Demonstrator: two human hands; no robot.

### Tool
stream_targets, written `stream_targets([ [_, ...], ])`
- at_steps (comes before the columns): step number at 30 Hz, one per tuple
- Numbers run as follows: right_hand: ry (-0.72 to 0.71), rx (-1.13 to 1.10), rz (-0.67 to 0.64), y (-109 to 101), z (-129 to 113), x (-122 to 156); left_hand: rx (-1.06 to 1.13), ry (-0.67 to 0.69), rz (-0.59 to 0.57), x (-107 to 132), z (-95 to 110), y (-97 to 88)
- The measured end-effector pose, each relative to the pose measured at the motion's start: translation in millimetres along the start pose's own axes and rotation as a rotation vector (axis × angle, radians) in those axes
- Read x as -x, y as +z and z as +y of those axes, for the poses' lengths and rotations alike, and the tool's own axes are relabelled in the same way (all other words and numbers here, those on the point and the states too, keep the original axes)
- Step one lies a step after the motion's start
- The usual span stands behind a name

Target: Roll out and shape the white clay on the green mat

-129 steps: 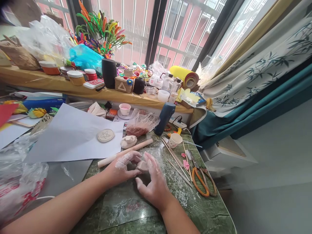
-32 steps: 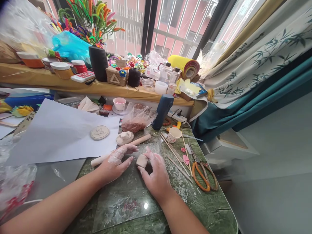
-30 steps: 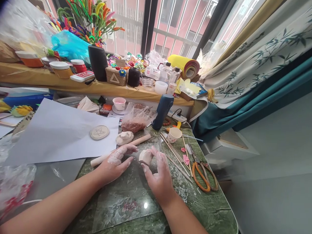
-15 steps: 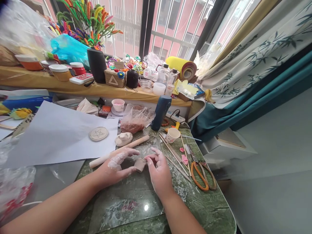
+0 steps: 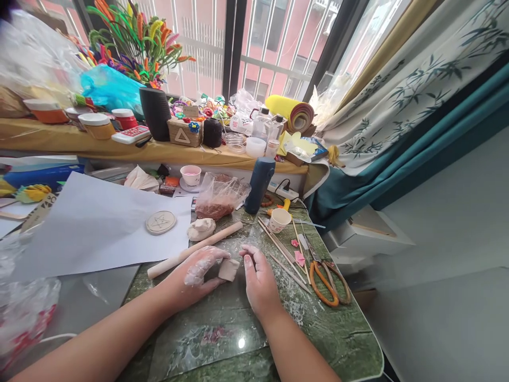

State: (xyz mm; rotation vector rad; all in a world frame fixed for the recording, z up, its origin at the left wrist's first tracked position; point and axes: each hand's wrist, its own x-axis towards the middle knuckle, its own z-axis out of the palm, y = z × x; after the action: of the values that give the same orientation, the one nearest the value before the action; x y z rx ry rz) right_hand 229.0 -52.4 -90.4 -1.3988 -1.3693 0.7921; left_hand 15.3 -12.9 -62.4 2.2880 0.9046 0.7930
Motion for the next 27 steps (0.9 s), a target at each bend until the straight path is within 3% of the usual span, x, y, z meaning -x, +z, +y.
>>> stream_targets([
  [5,0.035,-0.325,-0.271,0,-8,2,-0.064,0.091,0.099,0,2,-4.1],
  [7,0.027,-0.352,-0.318,2,-9,3,-0.081,0.117,0.107,1,1,-2.7],
  [10,-0.063,-0.16,-0.119,2,-7,5,-0.061,0.113,0.113,3,1,-1.3],
  [12,-0.199,0.002,0.063,-2,-7,7,-0.041,0.073,0.129,4,1,-1.7],
  [14,-0.355,0.143,0.157,-6,-9,6,-0.023,0.012,0.155,3,0,-2.3],
  [17,-0.481,0.374,0.004,-8,-13,3,0.034,-0.054,0.215,2,-4,-2.0],
  [19,-0.465,0.504,-0.144,-5,-13,-1,0.064,-0.07,0.239,2,-6,-1.0],
  [21,-0.427,0.553,-0.2,-2,-11,-3,0.067,-0.081,0.243,2,-7,-0.2],
  [23,-0.427,0.522,-0.164,-1,-9,-3,0.061,-0.089,0.232,2,-7,-0.2],
  [27,-0.471,0.398,0.043,-4,-10,-2,0.08,-0.094,0.199,2,-5,-1.3],
])
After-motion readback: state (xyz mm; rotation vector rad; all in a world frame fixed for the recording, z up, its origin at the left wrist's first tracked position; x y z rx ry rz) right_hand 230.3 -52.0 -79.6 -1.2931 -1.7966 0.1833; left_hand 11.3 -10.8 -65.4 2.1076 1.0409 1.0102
